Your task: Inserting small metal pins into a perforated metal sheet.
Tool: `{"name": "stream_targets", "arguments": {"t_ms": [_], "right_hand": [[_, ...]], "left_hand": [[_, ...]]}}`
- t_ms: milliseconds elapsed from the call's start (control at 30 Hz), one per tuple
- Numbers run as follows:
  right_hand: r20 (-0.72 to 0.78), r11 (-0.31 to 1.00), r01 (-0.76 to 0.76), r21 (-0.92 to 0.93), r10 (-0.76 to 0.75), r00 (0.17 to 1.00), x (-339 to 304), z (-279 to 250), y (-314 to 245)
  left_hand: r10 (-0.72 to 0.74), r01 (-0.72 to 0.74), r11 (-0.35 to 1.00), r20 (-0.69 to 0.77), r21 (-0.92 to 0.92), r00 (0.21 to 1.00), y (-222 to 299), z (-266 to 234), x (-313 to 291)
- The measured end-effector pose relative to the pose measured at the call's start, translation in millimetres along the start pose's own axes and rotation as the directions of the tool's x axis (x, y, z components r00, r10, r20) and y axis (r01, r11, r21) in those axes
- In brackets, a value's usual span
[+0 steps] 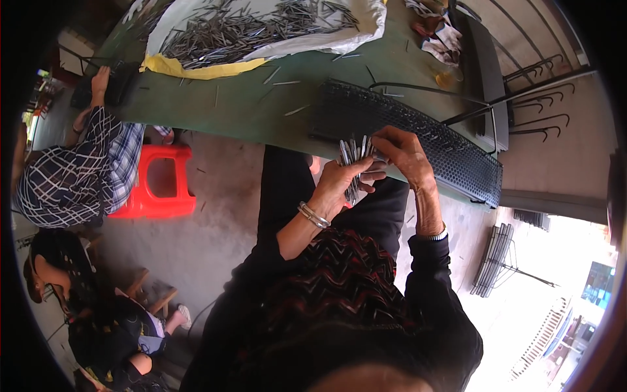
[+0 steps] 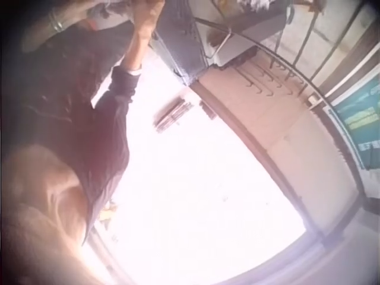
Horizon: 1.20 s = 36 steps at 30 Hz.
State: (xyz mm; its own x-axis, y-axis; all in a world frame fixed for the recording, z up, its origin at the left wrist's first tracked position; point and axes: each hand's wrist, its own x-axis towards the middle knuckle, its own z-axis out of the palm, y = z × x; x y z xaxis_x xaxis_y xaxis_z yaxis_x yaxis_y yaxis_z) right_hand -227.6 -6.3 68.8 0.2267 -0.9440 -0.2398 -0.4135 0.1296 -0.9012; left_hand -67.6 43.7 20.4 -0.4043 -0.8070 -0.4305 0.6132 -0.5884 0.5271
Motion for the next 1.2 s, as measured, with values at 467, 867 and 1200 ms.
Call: {"name": "stream_targets", "arguments": {"t_ms": [467, 867, 1200], "right_hand": [[-0.291, 0.976, 0.209, -0.06, -0.217, 0.932, 40.0, 21.5, -18.1], [-0.401, 0.912, 0.357, -0.203, -0.41, 0.819, 105.1, 60.5, 0.5], [-0.271, 0.87, 0.332, -0.365, -0.44, 0.856, 109.0, 48.3, 1.6]], "left_hand": [[0.037, -0.047, 0.996, -0.131, -0.073, 0.991, 7.3, -24.7, 1.8], [0.017, -0.065, 0.97, -0.201, -0.234, 0.979, -1.1, -34.6, 4.2], [0.033, -0.07, 0.983, -0.213, -0.171, 0.976, 0.0, -35.4, -0.9]]}}
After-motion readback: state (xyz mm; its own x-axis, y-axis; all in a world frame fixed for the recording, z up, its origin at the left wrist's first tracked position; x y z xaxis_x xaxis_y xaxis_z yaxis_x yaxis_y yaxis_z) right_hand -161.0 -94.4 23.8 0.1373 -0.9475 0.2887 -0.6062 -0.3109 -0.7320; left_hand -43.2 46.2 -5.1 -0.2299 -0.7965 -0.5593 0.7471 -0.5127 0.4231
